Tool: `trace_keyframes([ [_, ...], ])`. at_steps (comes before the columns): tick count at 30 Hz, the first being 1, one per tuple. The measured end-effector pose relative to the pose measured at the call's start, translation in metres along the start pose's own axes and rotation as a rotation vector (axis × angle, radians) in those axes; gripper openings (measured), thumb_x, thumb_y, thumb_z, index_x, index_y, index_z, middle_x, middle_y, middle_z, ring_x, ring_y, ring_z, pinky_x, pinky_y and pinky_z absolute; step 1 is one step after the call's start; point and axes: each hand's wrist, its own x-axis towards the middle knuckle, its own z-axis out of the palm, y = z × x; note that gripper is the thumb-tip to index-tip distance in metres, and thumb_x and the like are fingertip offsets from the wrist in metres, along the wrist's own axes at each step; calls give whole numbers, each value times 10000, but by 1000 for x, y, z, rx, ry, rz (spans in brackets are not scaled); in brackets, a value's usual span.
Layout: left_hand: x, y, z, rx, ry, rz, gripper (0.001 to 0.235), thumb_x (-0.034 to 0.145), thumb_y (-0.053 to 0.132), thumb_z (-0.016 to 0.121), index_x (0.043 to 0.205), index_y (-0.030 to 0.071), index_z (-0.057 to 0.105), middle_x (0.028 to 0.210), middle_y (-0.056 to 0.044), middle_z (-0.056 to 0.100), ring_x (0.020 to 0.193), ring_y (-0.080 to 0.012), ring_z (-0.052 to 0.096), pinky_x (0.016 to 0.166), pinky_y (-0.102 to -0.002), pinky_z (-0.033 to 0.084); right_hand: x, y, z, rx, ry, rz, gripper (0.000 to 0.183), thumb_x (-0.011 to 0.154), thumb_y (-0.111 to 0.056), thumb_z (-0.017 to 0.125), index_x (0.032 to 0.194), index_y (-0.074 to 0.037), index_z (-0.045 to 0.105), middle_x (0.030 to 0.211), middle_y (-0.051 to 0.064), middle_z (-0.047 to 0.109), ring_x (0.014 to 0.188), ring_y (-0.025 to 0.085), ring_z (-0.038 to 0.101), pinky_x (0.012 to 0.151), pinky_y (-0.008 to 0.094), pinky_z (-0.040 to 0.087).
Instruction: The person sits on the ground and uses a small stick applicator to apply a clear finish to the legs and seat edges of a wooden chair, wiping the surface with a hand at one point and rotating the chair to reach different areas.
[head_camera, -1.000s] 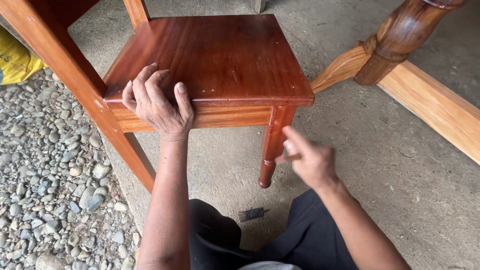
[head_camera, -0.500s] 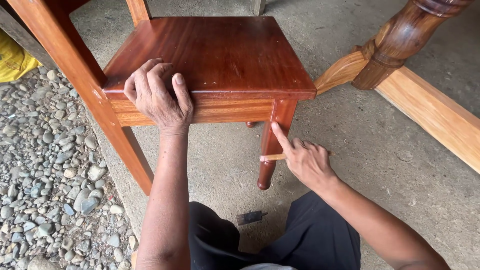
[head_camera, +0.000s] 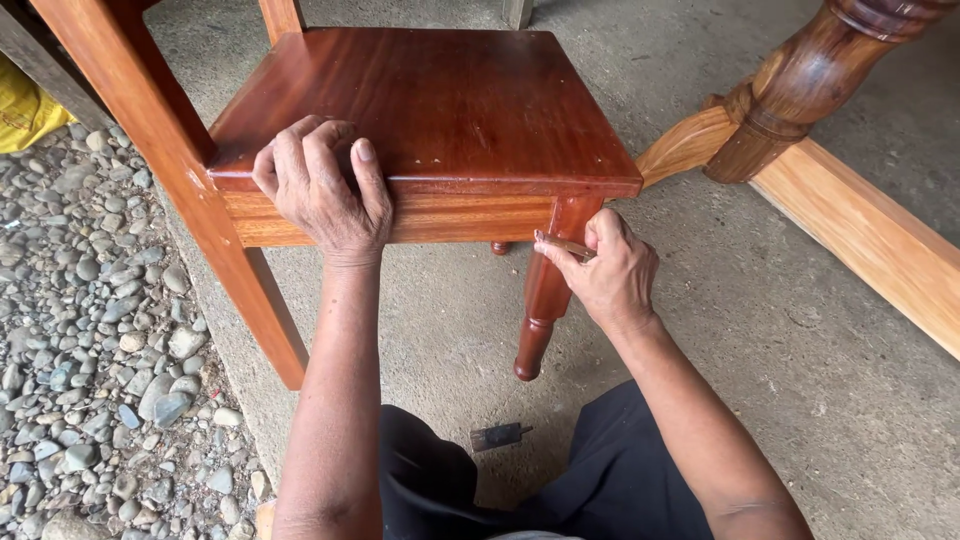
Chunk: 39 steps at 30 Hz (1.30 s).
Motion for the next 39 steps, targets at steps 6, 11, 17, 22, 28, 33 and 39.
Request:
trace_keyframes([
  [6,0,-1,2,-20,12,-3,212,1108,289,606,1099,81,643,1157,-88,677,1135,-264,603,1080,-432,354,-2,32,3,223,-86,76,493,842,-340,879,747,-81,471,647,-2,535,564,126,519,489,318,481],
  [11,1,0,1,-13,25,-13,196,1099,273,613,1092,79,642,1142,-90,675,1119,-277,591,1072,-429,356,-18,36,9,754,48,339,199,1042,-240,614,894,-108,616,691,-27,632,518,19,507,412,220,361],
  [17,3,-5,4,-38,29,17,179,1123,254,622,1114,75,630,1153,-79,684,1133,-259,614,1087,-427,359,-39,57,44,843,310,375,367,1137,-308,520,805,-153,501,675,-34,571,544,36,480,448,202,359],
  [22,6,-5,8,-12,24,32,175,1115,255,631,1106,80,629,1129,-75,677,1107,-258,609,1063,-426,360,13,27,-22,444,375,215,401,1107,-226,634,745,-106,510,601,13,451,514,105,411,823,345,354],
  [28,18,-7,21,-8,80,2,154,1077,244,655,1087,91,644,1027,-55,650,1000,-252,602,994,-422,379,-32,17,-48,599,-331,346,226,1019,-167,599,1210,-62,538,852,-12,580,736,65,542,693,245,473],
  [33,27,-15,39,-38,94,-2,168,1082,262,660,1104,99,629,1018,-50,622,981,-238,592,975,-408,387,-43,9,-27,479,-169,237,151,1020,-41,662,1170,-28,650,971,17,657,858,85,625,743,258,529],
  [39,32,-21,52,-59,123,-4,182,1095,283,652,1111,105,619,997,-29,608,956,-218,585,979,-399,391,-28,-18,-18,97,56,157,316,919,4,779,1230,-41,743,921,72,685,789,148,675,643,305,545],
])
